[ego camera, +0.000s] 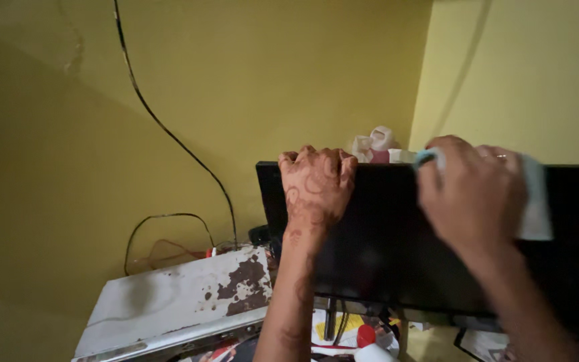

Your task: The person cleans various electronic and household items including a monitor, a calculator, a remote, and a small speaker using a cloth.

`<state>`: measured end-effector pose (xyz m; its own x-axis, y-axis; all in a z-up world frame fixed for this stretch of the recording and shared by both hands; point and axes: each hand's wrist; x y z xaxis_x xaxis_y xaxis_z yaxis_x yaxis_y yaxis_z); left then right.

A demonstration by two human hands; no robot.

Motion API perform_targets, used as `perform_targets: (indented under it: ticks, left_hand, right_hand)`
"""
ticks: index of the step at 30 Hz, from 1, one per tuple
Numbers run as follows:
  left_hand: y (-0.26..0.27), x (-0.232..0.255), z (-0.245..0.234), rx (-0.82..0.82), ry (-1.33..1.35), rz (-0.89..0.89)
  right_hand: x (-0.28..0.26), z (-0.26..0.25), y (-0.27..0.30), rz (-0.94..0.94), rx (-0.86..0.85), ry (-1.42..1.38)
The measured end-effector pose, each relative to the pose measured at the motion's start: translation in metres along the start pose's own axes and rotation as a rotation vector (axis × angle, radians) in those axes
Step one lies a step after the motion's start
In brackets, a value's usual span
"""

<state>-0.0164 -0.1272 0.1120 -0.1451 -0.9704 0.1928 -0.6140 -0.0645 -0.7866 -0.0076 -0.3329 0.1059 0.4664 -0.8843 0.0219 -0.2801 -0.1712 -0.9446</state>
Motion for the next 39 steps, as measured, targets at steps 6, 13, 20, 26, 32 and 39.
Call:
perform_targets:
  ticks: [6,13,20,26,32,39]
  left_hand:
    - [-0.001,0.003,-0.001,-0.034,-0.033,0.006]
    - [0.003,-0.002,0.006,0.051,-0.022,0.04]
    - [-0.002,-0.004,0.006,0.076,0.016,0.015]
    - [0.002,-0.007,0.006,0.184,0.099,0.071]
    - [-0.003,-0.006,0.005,0.184,0.138,0.047]
    - [-0.004,-0.004,0.006,0.127,0.075,0.032]
  right_hand:
    - [-0.008,-0.004,-0.005,-0.044,-0.049,-0.098]
    - [0.062,-0.009,0.012,0.102,-0.148,-0.016]
    - [0.075,-0.022,0.02,0.117,-0.055,-0.035]
    - [0.096,-0.044,0.012,0.103,-0.207,-0.363]
    - [0.177,-0.047,0.011,0.085,-0.231,0.058]
    - [0.212,-0.063,0.012,0.327,-0.28,0.058]
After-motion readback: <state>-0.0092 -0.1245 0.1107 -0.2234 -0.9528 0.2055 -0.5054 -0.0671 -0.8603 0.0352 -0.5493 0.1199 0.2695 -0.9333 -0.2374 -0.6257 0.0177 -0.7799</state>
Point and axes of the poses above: each hand's wrist, its own y-axis away from the middle knuckle, its own z-axis out of the palm, x = y × z, and after that the axes turned 3 degrees about x, right-handed
